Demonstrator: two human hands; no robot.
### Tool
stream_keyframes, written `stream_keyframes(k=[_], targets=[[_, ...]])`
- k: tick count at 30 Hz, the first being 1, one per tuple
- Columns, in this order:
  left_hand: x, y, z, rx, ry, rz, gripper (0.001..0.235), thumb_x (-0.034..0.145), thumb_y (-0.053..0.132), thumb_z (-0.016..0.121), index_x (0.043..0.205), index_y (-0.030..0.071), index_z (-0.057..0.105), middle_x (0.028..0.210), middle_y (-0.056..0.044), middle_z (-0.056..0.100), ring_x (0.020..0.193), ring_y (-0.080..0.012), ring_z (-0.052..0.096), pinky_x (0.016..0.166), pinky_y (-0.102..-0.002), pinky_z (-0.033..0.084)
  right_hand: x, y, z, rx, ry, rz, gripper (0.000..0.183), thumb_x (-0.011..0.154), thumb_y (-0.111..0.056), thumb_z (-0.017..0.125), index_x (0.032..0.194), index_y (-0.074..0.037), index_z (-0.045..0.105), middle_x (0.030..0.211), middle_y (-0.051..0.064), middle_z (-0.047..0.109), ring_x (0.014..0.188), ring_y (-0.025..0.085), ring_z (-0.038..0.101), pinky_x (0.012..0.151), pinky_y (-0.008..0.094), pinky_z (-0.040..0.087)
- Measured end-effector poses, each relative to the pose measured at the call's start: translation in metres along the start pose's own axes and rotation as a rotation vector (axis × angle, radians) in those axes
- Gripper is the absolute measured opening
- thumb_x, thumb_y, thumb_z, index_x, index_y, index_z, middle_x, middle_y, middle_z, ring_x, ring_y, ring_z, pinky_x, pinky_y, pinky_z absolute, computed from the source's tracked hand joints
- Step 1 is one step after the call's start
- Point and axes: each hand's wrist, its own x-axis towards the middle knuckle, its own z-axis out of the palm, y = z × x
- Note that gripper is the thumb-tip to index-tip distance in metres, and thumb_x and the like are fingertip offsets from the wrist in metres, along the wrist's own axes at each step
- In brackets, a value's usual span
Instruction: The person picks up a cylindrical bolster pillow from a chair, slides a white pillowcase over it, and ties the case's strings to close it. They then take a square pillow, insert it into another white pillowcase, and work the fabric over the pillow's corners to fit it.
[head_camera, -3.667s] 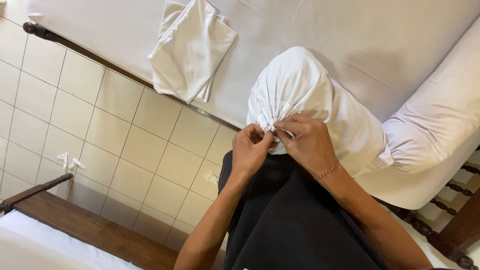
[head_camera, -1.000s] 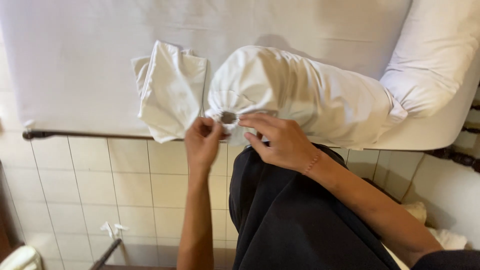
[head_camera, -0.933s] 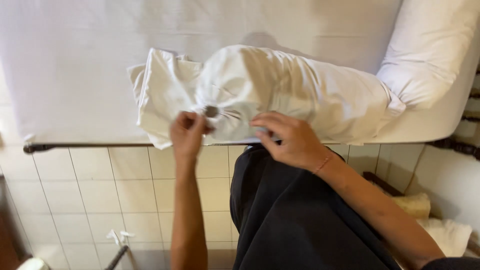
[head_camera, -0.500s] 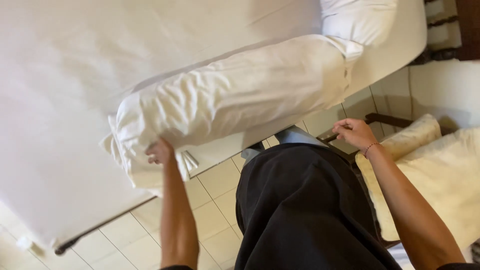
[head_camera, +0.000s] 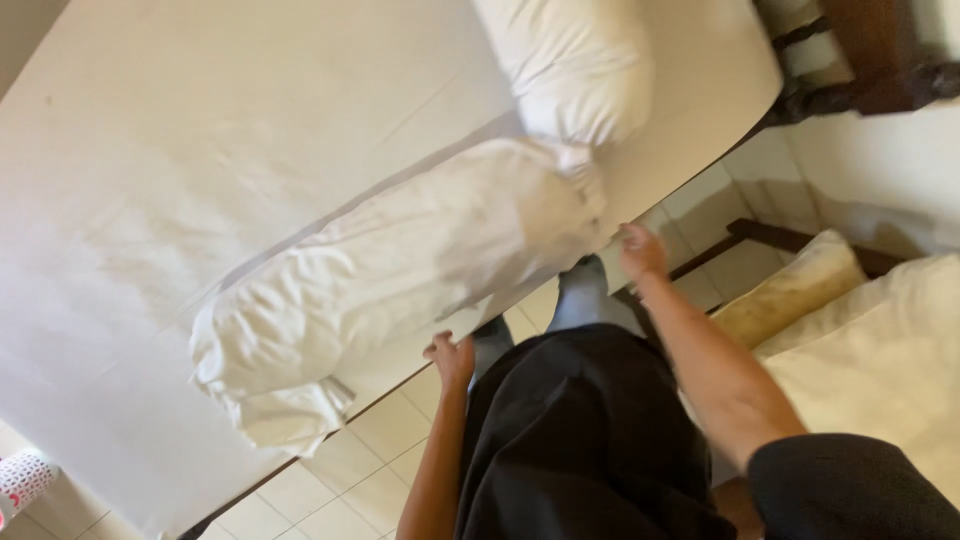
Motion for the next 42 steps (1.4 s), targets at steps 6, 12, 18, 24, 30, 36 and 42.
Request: stream_keyframes(k=[6,12,18,24,30,36,42], targets=[[-0.025,-0.024,0.054,-0.187,-0.094,-0.133,0.036,0.093,0.021,0.062,0.12,-0.002,0.062,0.113,-0.023,0.067,0.103,-0.0314,0.062,0.088,-0.047,0.052,0.075,0.003,0.077,0.204,0.036,-0.383,0.059,0.081,-0.01,0.072,0.139,-0.006,0.06,0.134,0.022,0.06,0.125,0.033,0.058,0.104,0.04,0.047],[-0.093,0.081,0.049,-0.256,-0.201,0.019,0.033,0.092,0.017,0.062,0.122,0.002,0.063,0.116,-0.014,0.071,0.101,-0.0237,0.071,0.084,-0.035,0.057,0.034,-0.078,0.041,-0.048,-0.19,-0.318,0.039,0.072,-0.027,0.081,0.102,-0.004,0.071,0.12,0.019,0.068,0.105,0.033,0.065,0.092,0.04,0.052],[-0.117,0.189,0.058,-0.03,-0.232,0.266,0.045,0.085,0.016,0.075,0.125,0.002,0.059,0.118,-0.013,0.068,0.102,-0.024,0.071,0.083,-0.035,0.059,-0.033,-0.131,-0.032,-0.133,-0.55,-0.255,0.035,0.084,-0.029,0.077,0.102,-0.001,0.066,0.092,0.015,0.076,0.076,0.026,0.071,0.074,0.038,0.056],[-0.095,0.198,0.069,-0.118,-0.098,0.251,0.036,0.086,0.01,0.072,0.119,-0.002,0.063,0.107,-0.017,0.072,0.093,-0.0242,0.074,0.079,-0.038,0.059,-0.09,-0.155,-0.057,0.207,-0.965,-0.127,0.035,0.089,-0.013,0.065,0.122,-0.004,0.059,0.1,0.014,0.076,0.06,0.019,0.062,0.058,0.033,0.053],[-0.078,0.183,0.027,-0.502,-0.15,0.258,0.022,0.091,0.002,0.058,0.107,-0.006,0.07,0.091,-0.013,0.078,0.083,-0.0212,0.075,0.08,-0.035,0.058,-0.069,-0.139,-0.046,0.134,-0.754,-0.67,0.044,0.083,-0.001,0.055,0.122,-0.012,0.07,0.116,0.007,0.078,0.081,0.02,0.068,0.077,0.036,0.056],[-0.094,0.208,-0.028,-0.644,-0.19,0.365,0.036,0.109,0.025,0.051,0.096,-0.004,0.068,0.08,-0.009,0.071,0.072,-0.0162,0.065,0.073,-0.03,0.052,-0.101,-0.183,-0.071,-0.194,-0.6,-1.242,0.037,0.074,-0.016,0.078,0.111,-0.015,0.074,0.116,0.008,0.071,0.118,0.026,0.06,0.1,0.049,0.039],[-0.107,0.235,-0.071,-0.689,-0.133,0.41,0.036,0.108,0.029,0.048,0.096,0.001,0.067,0.075,-0.003,0.065,0.066,-0.012,0.055,0.061,-0.029,0.045,-0.139,-0.215,-0.095,-0.075,-0.818,-1.12,0.026,0.081,-0.023,0.08,0.104,-0.011,0.074,0.103,0.004,0.074,0.099,0.023,0.07,0.092,0.04,0.051]])
